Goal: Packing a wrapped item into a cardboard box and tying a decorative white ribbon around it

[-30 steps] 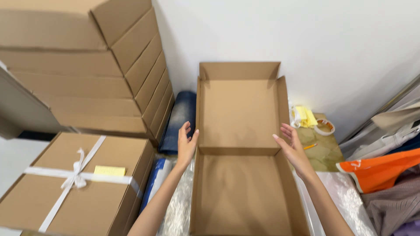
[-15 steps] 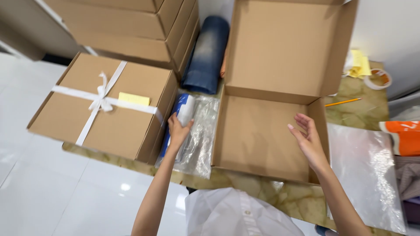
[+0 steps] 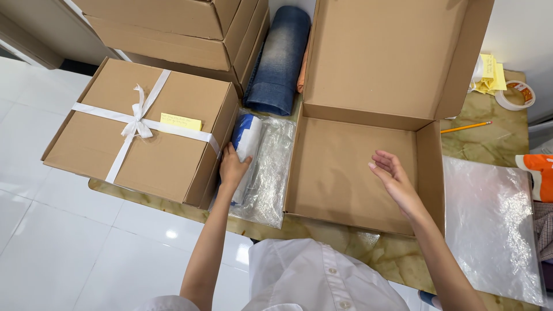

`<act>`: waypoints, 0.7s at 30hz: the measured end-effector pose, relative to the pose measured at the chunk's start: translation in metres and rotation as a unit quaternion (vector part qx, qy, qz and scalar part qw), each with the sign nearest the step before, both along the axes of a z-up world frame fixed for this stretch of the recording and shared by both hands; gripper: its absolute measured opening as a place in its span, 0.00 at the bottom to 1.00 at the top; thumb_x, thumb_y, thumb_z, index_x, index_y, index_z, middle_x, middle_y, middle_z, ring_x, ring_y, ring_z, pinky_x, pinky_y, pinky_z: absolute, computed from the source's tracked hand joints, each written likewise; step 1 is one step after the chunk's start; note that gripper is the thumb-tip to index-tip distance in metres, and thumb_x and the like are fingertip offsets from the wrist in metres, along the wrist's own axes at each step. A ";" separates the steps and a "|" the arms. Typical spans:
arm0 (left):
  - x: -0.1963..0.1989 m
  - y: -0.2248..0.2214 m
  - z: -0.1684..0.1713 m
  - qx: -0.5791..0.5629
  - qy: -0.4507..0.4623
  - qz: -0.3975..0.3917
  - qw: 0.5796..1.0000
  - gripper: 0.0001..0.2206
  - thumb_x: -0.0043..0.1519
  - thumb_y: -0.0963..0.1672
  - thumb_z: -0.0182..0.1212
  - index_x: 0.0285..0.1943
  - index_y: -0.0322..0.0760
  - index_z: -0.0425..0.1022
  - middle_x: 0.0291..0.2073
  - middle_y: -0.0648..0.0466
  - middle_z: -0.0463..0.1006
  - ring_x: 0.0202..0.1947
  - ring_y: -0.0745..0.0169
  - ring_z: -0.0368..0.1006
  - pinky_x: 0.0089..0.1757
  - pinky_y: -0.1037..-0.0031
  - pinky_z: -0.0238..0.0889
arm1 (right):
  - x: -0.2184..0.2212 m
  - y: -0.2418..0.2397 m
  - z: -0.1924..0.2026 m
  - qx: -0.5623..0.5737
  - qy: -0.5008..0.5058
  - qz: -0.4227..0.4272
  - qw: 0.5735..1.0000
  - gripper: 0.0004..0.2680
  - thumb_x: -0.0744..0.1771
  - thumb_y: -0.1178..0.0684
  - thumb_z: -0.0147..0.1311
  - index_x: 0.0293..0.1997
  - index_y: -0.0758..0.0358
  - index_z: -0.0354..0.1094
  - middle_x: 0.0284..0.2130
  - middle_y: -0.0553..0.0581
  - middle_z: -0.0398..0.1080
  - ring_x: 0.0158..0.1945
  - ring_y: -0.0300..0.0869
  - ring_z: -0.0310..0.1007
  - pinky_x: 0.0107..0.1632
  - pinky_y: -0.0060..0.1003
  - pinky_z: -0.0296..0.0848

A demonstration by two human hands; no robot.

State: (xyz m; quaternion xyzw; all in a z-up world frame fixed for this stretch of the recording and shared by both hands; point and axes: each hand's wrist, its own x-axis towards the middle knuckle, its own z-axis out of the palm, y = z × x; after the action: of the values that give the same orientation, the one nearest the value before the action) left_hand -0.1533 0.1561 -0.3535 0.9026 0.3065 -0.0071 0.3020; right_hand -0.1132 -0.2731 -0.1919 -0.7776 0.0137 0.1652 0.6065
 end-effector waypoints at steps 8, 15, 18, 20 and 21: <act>-0.001 -0.002 0.009 -0.011 0.111 0.012 0.994 0.45 0.59 0.55 0.63 0.79 0.32 0.44 0.57 0.34 0.72 0.56 0.33 0.73 0.48 0.45 0.70 | -0.001 -0.003 -0.017 0.004 0.043 -0.002 0.999 0.21 0.68 0.52 0.53 0.70 0.62 0.54 0.62 0.71 0.59 0.70 0.56 0.55 0.69 0.52 0.53; -0.006 -0.005 0.016 -0.027 0.128 0.014 0.991 0.45 0.58 0.54 0.65 0.80 0.38 0.42 0.56 0.33 0.74 0.56 0.30 0.73 0.49 0.44 0.68 | 0.002 0.001 -0.022 -0.006 0.065 0.008 0.998 0.21 0.68 0.49 0.54 0.70 0.59 0.55 0.60 0.65 0.61 0.66 0.48 0.59 0.67 0.47 0.55; -0.008 -0.006 0.020 -0.040 0.123 0.021 0.991 0.45 0.58 0.54 0.65 0.80 0.40 0.42 0.56 0.33 0.74 0.57 0.31 0.73 0.50 0.44 0.68 | 0.001 0.003 -0.026 -0.005 0.070 0.013 0.997 0.21 0.68 0.49 0.55 0.69 0.59 0.56 0.60 0.65 0.62 0.65 0.48 0.59 0.67 0.48 0.55; -0.010 -0.008 0.025 -0.049 0.115 0.020 0.992 0.44 0.58 0.54 0.65 0.80 0.39 0.43 0.56 0.32 0.74 0.57 0.31 0.72 0.50 0.45 0.68 | 0.000 0.003 -0.032 -0.002 0.072 0.018 0.997 0.20 0.68 0.50 0.54 0.69 0.58 0.56 0.59 0.64 0.62 0.65 0.48 0.59 0.67 0.49 0.55; -0.011 -0.010 0.028 -0.059 0.106 0.020 0.992 0.44 0.59 0.53 0.65 0.80 0.38 0.43 0.56 0.32 0.74 0.58 0.30 0.72 0.51 0.46 0.68 | 0.000 0.003 -0.036 0.001 0.073 0.023 0.997 0.20 0.68 0.50 0.54 0.69 0.58 0.56 0.59 0.64 0.62 0.65 0.48 0.58 0.67 0.49 0.54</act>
State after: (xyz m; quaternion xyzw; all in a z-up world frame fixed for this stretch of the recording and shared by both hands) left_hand -0.1641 0.1463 -0.3253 0.8711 0.3536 -0.1150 0.3210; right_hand -0.1135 -0.2704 -0.2277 -0.7628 0.0399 0.2358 0.6008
